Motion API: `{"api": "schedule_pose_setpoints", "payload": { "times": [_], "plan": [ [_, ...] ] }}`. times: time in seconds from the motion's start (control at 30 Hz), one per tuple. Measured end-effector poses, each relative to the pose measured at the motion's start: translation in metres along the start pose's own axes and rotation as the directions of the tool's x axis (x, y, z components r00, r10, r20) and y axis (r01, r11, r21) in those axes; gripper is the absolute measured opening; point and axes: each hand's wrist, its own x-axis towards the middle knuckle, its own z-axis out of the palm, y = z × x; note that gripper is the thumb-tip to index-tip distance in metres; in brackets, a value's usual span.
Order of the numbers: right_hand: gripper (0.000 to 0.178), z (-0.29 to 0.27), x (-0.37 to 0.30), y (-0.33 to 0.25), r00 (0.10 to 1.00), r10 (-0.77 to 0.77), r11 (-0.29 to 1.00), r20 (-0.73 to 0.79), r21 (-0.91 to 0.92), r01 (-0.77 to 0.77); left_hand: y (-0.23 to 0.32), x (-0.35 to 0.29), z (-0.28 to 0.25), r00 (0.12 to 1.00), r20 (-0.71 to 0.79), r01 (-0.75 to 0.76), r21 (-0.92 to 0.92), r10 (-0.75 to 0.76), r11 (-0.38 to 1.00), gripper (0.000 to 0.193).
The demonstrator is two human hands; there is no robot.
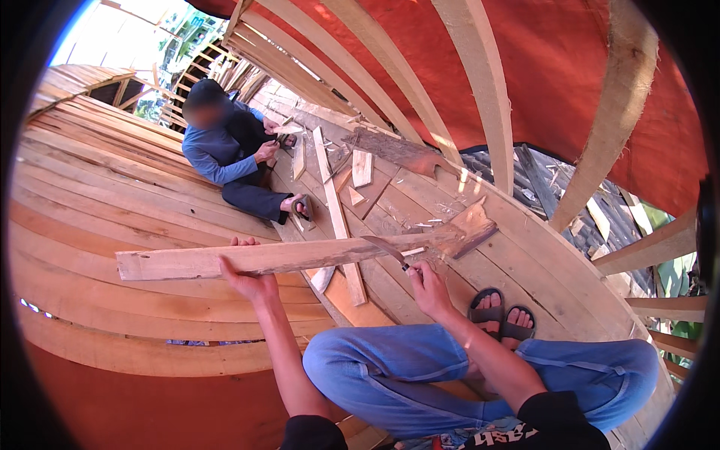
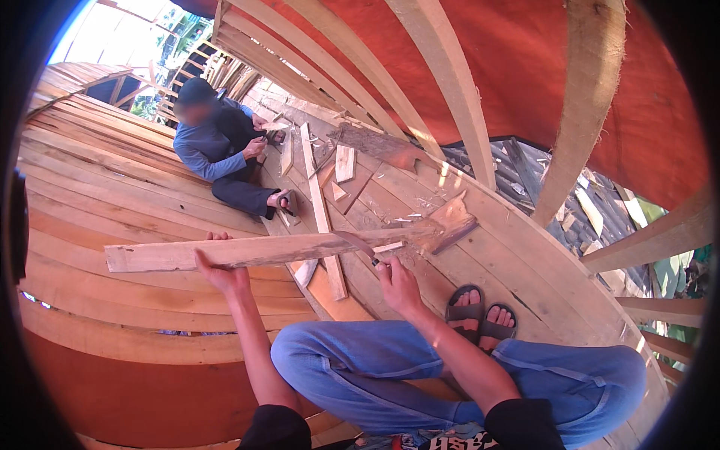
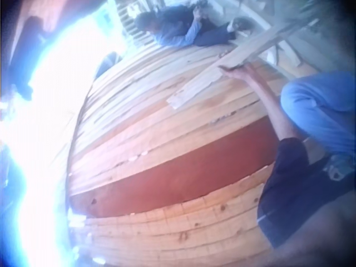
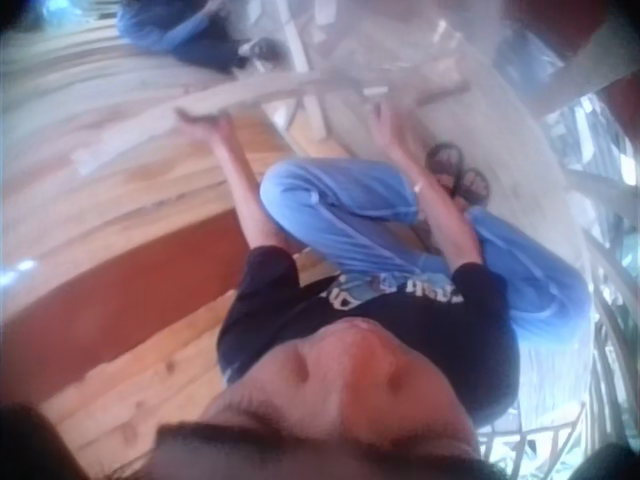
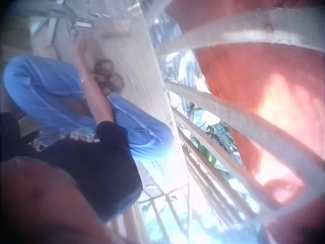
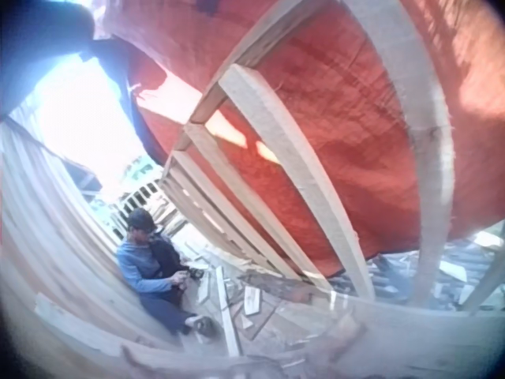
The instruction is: The person carves a wooden plank using a small knife while sitting within a wooden structure under construction.
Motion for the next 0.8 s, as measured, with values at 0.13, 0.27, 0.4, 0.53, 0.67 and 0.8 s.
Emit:
{"api": "schedule_pose_setpoints", "payload": {
  "times": [0.13, 0.27, 0.4, 0.53, 0.67, 0.8],
  "plan": [
    [0.03, 0.014, -0.014, -0.014, 0.973, -0.222, 0.975, 0.065, 0.016, 0.221, 0.001, -0.003, 0.006, 1.0, 0.005, -0.004, 0.001, 0.004, 1.0, 0.05],
    [0.029, 0.025, -0.013, 0.004, 0.976, -0.217, 0.973, 0.015, -0.08, 0.218, 0.0, -0.005, 0.011, 1.0, 0.027, 0.013, -0.045, -0.012, 0.999, 0.048],
    [0.028, 0.018, -0.017, 0.025, 0.986, -0.166, 0.98, -0.005, -0.117, 0.164, 0.0, -0.006, 0.009, 1.0, -0.012, 0.023, -0.057, -0.024, 0.998, 0.047],
    [0.028, 0.02, -0.023, 0.014, 0.982, -0.188, 0.979, 0.027, -0.078, 0.189, 0.003, -0.003, 0.004, 1.0, -0.019, 0.0, -0.008, 0.0, 1.0, 0.05],
    [0.027, 0.035, -0.021, -0.027, 0.953, -0.303, 0.953, -0.002, -0.019, 0.303, -0.002, -0.007, 0.01, 0.997, 0.08, 0.004, -0.053, 0.0, 0.999, 0.051],
    [0.028, 0.04, -0.017, -0.033, 0.988, -0.153, 0.987, -0.018, -0.049, 0.152, -0.003, -0.014, 0.016, 0.997, 0.082, 0.002, -0.029, 0.0, 1.0, 0.054]
  ]
}}
